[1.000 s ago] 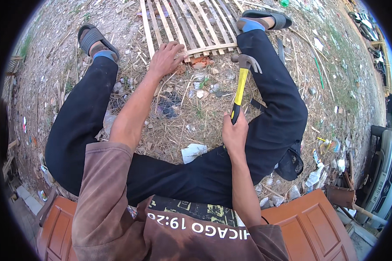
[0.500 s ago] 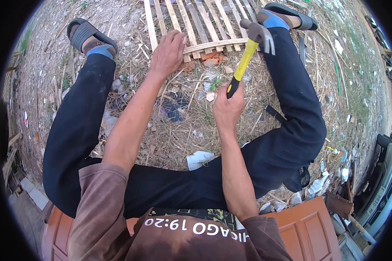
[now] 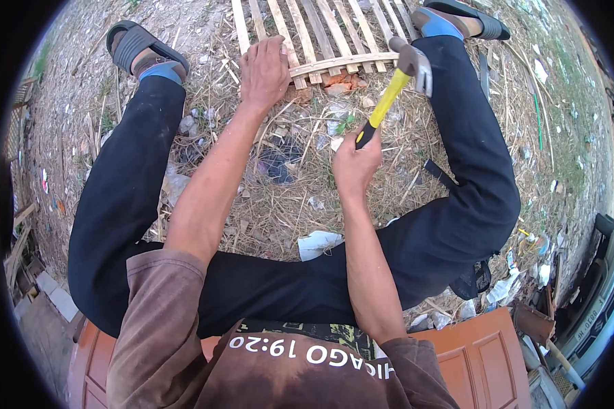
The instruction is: The person assembles a small wooden grate by hand and with a hammer, positioning thin wooden slats across support pieces and hammering nails into the joints while sitting on the ground.
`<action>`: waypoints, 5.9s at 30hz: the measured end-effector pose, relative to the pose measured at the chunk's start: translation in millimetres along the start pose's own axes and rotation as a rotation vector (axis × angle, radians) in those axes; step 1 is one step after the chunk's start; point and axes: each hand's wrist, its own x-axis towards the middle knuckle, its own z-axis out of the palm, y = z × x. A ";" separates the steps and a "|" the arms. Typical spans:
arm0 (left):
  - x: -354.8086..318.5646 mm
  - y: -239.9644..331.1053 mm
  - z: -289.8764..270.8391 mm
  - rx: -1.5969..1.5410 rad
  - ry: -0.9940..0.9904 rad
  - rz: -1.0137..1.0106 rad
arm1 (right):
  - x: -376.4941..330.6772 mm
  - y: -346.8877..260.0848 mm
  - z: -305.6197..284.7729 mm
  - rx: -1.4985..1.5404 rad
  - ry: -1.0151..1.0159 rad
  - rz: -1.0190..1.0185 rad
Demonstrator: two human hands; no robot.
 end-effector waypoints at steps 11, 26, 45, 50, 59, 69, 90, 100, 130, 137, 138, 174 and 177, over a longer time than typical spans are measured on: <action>-2.9 -3.2 2.9 0.008 0.019 -0.005 | -5.9 -30.9 -1.4 0.235 0.082 0.136; -3.9 -7.6 9.9 0.017 0.034 -0.012 | 12.3 17.0 -2.2 -0.378 -0.221 0.242; -2.1 -6.1 5.7 -0.001 0.051 0.021 | 13.4 -61.3 0.7 0.301 -0.028 0.031; -2.4 -10.2 8.5 0.043 0.001 -0.007 | 19.1 -4.1 -0.8 -0.380 -0.216 0.154; -5.0 -1.7 7.9 0.005 0.030 0.001 | 29.1 -14.3 -10.1 -0.330 -0.095 -0.042; 0.3 -3.2 6.7 -0.005 0.026 -0.022 | 40.3 -77.7 -18.1 0.321 0.018 -0.188; -6.0 -4.0 -0.1 -0.030 0.036 -0.036 | 62.7 -115.0 -27.9 -0.069 -0.226 -0.183; -6.9 -5.9 1.1 -0.045 0.021 -0.045 | 65.2 -78.8 -42.5 -0.280 -0.312 0.038; 2.0 -8.8 2.4 -0.016 0.098 -0.237 | 41.7 -30.8 -36.2 -0.289 -0.247 -0.217; 7.5 -5.0 -28.7 -0.082 -0.166 -0.736 | 44.6 -39.9 -44.2 -0.686 -0.440 -0.081; 3.7 -7.6 -28.9 -0.035 -0.221 -0.690 | 43.4 -48.8 -49.4 -0.652 -0.401 -0.064; -5.7 20.9 -8.4 -0.283 -0.081 -0.584 | 29.8 -79.1 -78.3 -0.502 -0.312 -0.194; -4.8 15.5 -10.3 -0.237 -0.057 -0.563 | 43.0 -103.7 -54.3 -0.274 -0.251 -0.254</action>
